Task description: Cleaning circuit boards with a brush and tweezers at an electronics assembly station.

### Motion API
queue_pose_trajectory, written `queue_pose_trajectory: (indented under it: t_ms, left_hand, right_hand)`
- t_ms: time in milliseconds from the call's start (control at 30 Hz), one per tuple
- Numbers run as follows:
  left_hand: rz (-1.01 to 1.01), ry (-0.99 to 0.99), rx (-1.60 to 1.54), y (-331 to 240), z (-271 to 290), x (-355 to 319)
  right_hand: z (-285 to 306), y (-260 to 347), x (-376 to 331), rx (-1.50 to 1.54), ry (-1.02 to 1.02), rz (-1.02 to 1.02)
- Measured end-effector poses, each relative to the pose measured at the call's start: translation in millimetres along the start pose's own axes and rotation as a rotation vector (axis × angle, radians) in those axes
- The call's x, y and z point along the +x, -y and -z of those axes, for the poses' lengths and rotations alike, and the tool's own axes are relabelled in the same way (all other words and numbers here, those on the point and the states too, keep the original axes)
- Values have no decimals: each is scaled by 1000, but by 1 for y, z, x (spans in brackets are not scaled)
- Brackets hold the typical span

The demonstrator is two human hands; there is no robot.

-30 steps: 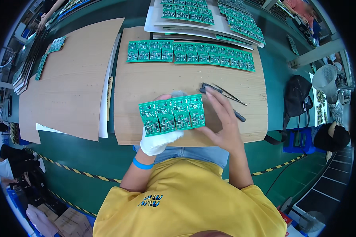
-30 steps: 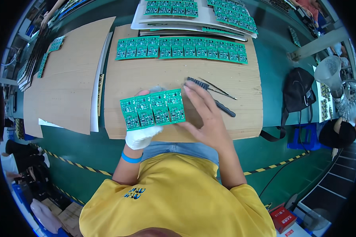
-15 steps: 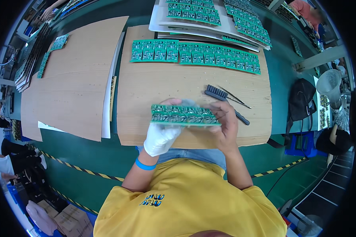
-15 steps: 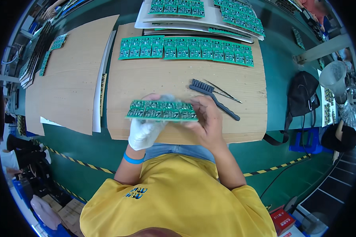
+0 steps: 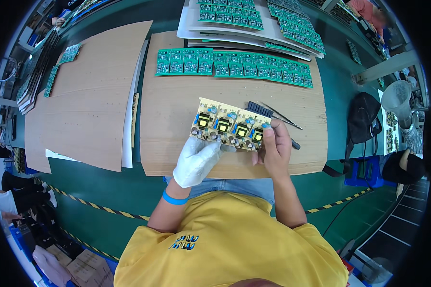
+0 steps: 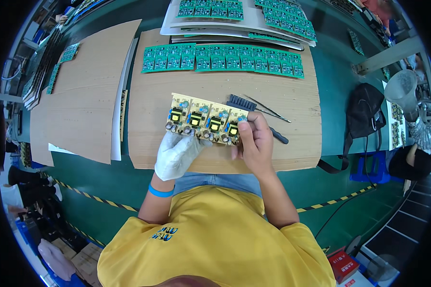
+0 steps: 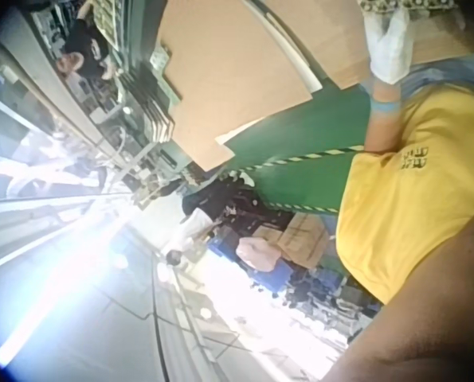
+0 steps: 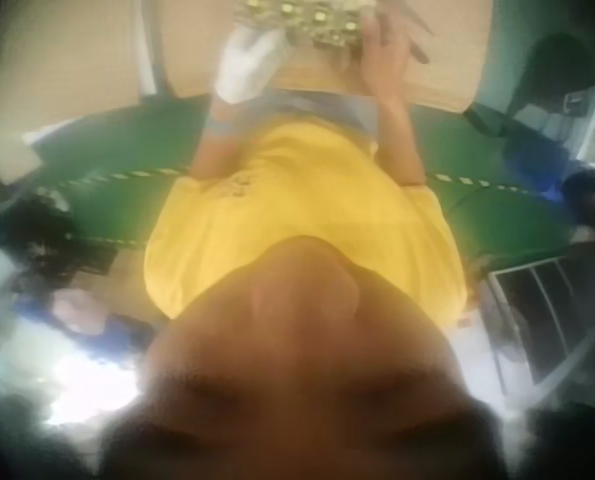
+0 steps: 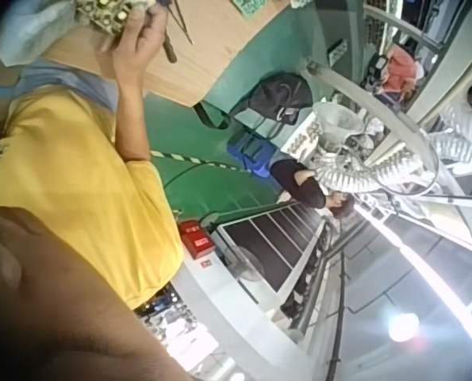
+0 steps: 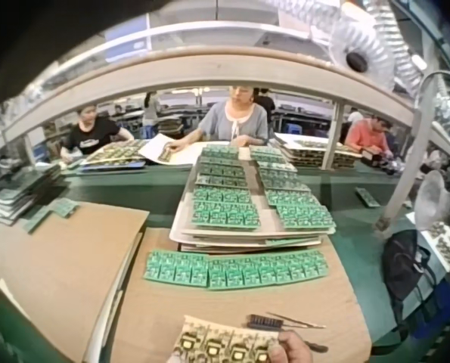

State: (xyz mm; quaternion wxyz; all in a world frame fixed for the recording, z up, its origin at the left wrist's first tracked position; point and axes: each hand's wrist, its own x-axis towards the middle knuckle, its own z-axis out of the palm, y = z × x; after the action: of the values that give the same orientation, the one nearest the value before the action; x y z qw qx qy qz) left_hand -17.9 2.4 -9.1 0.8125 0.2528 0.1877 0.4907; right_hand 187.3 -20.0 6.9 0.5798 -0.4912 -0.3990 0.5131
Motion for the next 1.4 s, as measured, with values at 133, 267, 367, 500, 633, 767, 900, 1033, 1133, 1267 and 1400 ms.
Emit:
queue_pose_trajectory:
  t_ms: [133, 267, 367, 500, 633, 767, 900, 1033, 1133, 1267, 1400]
  left_hand:
    - [7, 1, 10, -1, -1, -1]
    - [33, -8, 30, -2, 1, -1]
    - [24, 5, 22, -1, -1, 0]
    - [-34, 24, -31, 2, -8, 3]
    - [-80, -36, -87, -2, -13, 2]
    - [-71, -113, -91, -7, -8, -1]
    - [-51, -144, -2, -6, -7, 0]
    - [-50, -157, 109, -4, -2, -2]
    - [-12, -151, 161, 1, 13, -7]
    - [-61, -152, 638, 7, 26, -13]
    - [-94, -93, 596, 2, 24, -12]
  right_hand:
    - [0, 2, 0, -16, -2, 1]
    - [0, 1, 1, 2, -1, -3]
    - [-2, 5, 1, 5, -5, -2]
    - [9, -2, -3, -24, 50, 10]
    - [29, -3, 3, -578, -80, 419]
    - [30, 26, 23, -1009, -225, 601]
    - [37, 28, 23, -1091, -196, 513]
    - [46, 31, 24, -1235, -131, 485]
    - [56, 29, 27, -1304, -139, 498]
    - [57, 28, 19, -1170, -253, 480]
    - [13, 41, -12, -889, -263, 429]
